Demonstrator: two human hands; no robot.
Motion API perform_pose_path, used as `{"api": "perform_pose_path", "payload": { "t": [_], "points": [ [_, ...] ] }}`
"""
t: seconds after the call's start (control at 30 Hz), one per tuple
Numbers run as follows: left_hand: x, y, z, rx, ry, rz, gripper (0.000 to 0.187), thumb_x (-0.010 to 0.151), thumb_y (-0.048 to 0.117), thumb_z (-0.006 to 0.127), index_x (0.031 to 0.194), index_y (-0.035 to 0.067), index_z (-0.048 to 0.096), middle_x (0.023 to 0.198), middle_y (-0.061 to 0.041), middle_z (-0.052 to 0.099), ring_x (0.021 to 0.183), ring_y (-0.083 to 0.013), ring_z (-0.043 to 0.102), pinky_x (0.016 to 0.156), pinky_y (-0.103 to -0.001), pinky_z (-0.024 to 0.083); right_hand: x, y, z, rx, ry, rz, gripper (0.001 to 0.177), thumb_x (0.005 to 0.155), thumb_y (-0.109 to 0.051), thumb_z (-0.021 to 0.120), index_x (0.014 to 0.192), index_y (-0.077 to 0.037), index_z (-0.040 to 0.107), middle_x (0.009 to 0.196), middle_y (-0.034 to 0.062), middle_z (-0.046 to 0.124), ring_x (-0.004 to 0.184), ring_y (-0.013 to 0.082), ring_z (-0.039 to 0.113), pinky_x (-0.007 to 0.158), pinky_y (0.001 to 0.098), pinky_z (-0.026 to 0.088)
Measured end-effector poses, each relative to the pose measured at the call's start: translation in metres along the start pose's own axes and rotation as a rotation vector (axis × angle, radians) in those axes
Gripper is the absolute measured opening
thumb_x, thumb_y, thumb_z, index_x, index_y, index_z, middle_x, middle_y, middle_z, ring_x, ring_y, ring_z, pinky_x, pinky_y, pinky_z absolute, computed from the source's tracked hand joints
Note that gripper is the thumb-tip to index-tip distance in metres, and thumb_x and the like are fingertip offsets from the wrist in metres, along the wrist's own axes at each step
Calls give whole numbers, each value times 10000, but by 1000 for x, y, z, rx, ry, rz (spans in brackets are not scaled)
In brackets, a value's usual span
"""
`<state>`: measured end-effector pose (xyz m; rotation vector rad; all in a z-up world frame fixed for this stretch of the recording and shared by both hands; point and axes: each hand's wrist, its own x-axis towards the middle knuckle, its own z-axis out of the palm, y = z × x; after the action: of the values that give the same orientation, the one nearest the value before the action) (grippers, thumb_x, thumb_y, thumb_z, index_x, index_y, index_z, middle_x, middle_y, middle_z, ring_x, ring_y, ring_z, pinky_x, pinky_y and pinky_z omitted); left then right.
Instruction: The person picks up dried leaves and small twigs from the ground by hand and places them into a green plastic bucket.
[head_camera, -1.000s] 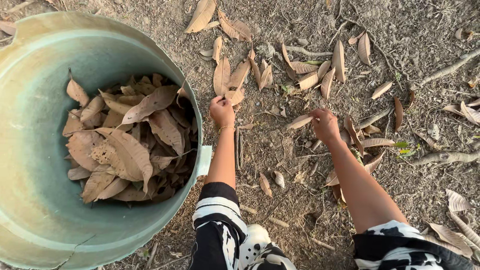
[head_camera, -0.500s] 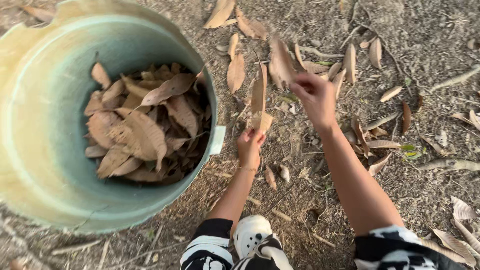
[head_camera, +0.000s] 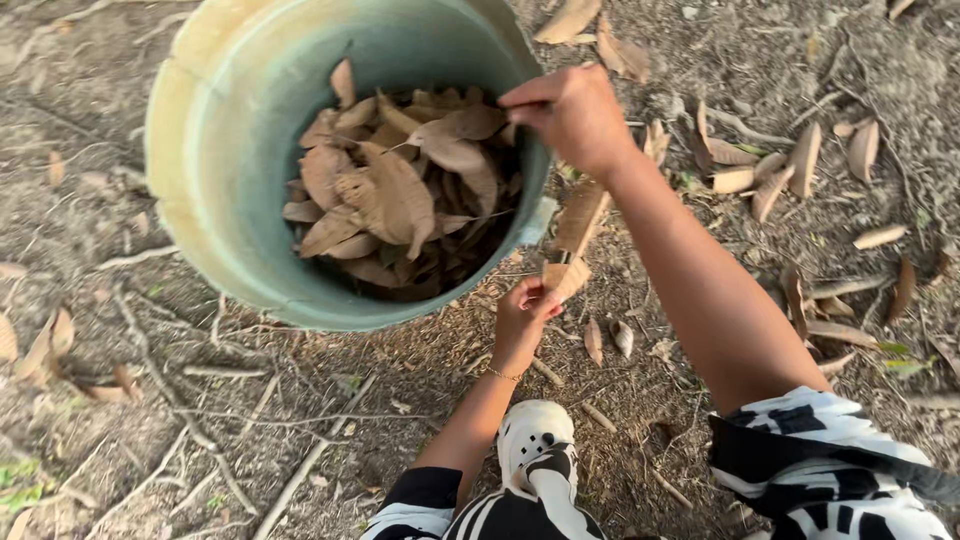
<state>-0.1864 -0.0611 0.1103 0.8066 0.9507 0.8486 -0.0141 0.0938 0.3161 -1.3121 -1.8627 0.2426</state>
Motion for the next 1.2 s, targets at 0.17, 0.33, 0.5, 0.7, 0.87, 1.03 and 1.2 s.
{"api": "perform_pose_path", "payload": {
  "t": [0.17,0.33,0.5,0.7,0.87,1.03,1.2],
  "points": [
    [-29,53,12,88,-72,-12,239,928,80,702,1119,-56,655,988,-87,685,836,-129,673,797,-281,605,-23,11,-40,-112,237,67,139,1017,12,749,1108,-71,812,1056,91,787,868,185,745,743,296,601],
    [-59,108,22,-3,-204,14,273,900,135,734,1100,-33,655,965,-94,689,844,-151,687,819,-284,624,-36,17,-51,266,610,208,77,1023,30,740,1061,2,800,932,141,785,705,199,594,624,329,438],
    [-63,134,10,-182,-105,162,278,939,86,700,1156,-56,601,1023,-112,682,853,-154,658,798,-286,577,-32,12,-31,520,363,141,210,1062,-40,693,1272,-25,686,1177,79,739,1035,131,669,907,270,550],
    [-32,168,-22,-435,30,314,393,1001,35,632,1331,-124,489,1203,-147,623,1092,-184,629,1017,-315,534,-48,33,-8,619,288,271,310,1108,-186,640,1359,-6,650,1224,54,733,1091,117,649,973,251,528],
    [-29,179,-15,-506,58,272,521,990,68,579,1446,-32,346,1359,-170,592,1246,-233,612,1114,-344,472,-82,64,-15,513,232,386,301,1106,-238,630,1245,18,708,1129,41,736,1051,119,669,955,275,544],
    [-20,149,20,-395,-224,356,329,1078,54,642,1357,-119,614,1226,-152,642,1098,-195,620,1049,-346,516,-116,87,-49,3,-29,687,268,1092,-241,619,1232,-45,737,911,147,709,862,201,653,774,365,537],
    [43,111,102,-282,-263,11,147,1037,99,620,1089,-26,679,999,-83,692,911,-131,675,889,-250,567,-95,97,-110,-545,-525,476,294,1036,-316,593,1167,-82,714,1181,129,681,948,243,719,773,396,645]
  ]
}}
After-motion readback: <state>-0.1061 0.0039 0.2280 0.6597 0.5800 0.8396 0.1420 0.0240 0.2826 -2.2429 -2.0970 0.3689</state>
